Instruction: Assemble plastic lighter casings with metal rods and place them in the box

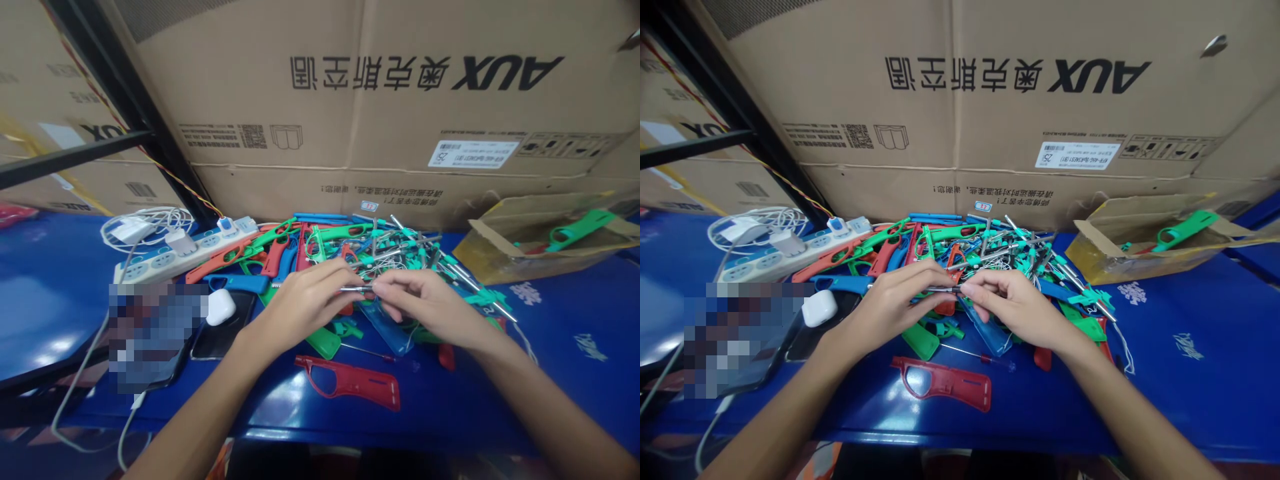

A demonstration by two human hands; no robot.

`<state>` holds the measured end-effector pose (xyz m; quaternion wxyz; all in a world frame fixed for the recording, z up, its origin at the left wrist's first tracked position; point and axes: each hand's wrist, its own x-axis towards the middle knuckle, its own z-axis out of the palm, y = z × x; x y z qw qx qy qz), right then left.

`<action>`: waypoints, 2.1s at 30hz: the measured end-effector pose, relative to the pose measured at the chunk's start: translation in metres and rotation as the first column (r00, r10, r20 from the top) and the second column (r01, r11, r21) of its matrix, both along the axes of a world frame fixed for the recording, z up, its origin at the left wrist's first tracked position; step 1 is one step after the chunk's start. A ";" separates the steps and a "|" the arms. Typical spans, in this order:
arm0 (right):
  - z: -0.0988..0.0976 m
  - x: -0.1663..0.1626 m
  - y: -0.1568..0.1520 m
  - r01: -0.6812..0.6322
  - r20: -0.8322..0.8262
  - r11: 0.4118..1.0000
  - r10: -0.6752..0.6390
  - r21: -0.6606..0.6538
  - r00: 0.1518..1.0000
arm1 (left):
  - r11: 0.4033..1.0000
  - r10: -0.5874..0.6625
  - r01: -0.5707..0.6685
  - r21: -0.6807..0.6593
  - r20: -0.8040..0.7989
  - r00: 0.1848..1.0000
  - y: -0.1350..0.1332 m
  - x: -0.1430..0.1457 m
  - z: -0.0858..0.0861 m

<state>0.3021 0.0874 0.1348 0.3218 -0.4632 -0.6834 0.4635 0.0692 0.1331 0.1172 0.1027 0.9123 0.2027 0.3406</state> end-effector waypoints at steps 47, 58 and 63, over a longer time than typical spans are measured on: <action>-0.001 0.000 0.001 -0.037 -0.027 0.995 0.035 -0.090 0.999 | 0.997 -0.018 0.022 -0.080 0.047 0.999 -0.004 0.004 -0.004; -0.002 -0.006 0.001 -0.008 -0.011 0.999 0.008 -0.039 1.000 | 0.997 -0.015 0.017 -0.076 0.027 1.000 -0.003 0.003 -0.005; -0.001 -0.004 0.000 -0.016 -0.002 0.998 0.016 -0.055 1.000 | 0.999 -0.003 0.003 -0.044 0.007 1.000 -0.006 0.004 0.001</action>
